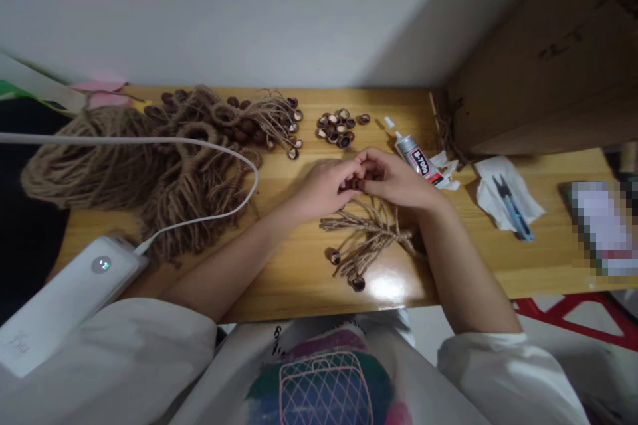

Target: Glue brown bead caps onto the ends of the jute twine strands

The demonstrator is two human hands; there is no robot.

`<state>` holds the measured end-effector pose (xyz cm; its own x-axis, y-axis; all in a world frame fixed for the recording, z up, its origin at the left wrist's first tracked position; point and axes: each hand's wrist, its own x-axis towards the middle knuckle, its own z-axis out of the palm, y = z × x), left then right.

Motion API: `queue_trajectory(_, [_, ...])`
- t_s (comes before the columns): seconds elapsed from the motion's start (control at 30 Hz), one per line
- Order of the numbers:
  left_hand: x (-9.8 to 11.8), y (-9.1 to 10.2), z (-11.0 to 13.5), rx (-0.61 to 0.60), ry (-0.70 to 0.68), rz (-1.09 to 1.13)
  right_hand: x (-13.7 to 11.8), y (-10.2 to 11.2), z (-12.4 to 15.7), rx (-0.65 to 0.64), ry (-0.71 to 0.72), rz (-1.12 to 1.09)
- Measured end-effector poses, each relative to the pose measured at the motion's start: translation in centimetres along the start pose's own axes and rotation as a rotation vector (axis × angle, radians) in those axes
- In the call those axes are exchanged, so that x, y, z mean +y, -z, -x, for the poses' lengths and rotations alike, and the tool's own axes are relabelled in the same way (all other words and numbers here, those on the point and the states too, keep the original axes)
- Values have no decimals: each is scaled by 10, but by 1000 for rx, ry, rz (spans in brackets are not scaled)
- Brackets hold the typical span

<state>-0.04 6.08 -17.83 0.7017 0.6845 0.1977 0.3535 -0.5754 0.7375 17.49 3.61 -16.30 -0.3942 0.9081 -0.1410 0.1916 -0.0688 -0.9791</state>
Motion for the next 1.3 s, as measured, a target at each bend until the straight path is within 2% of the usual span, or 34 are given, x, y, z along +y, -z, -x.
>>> queue_trajectory(1.13, [0,-1,0,13,-8,23,1,3,1,-30,-10,-30])
queue_trajectory(1.3, [0,0,-1,11,1,-3,-5,2,2,16,-109,-89])
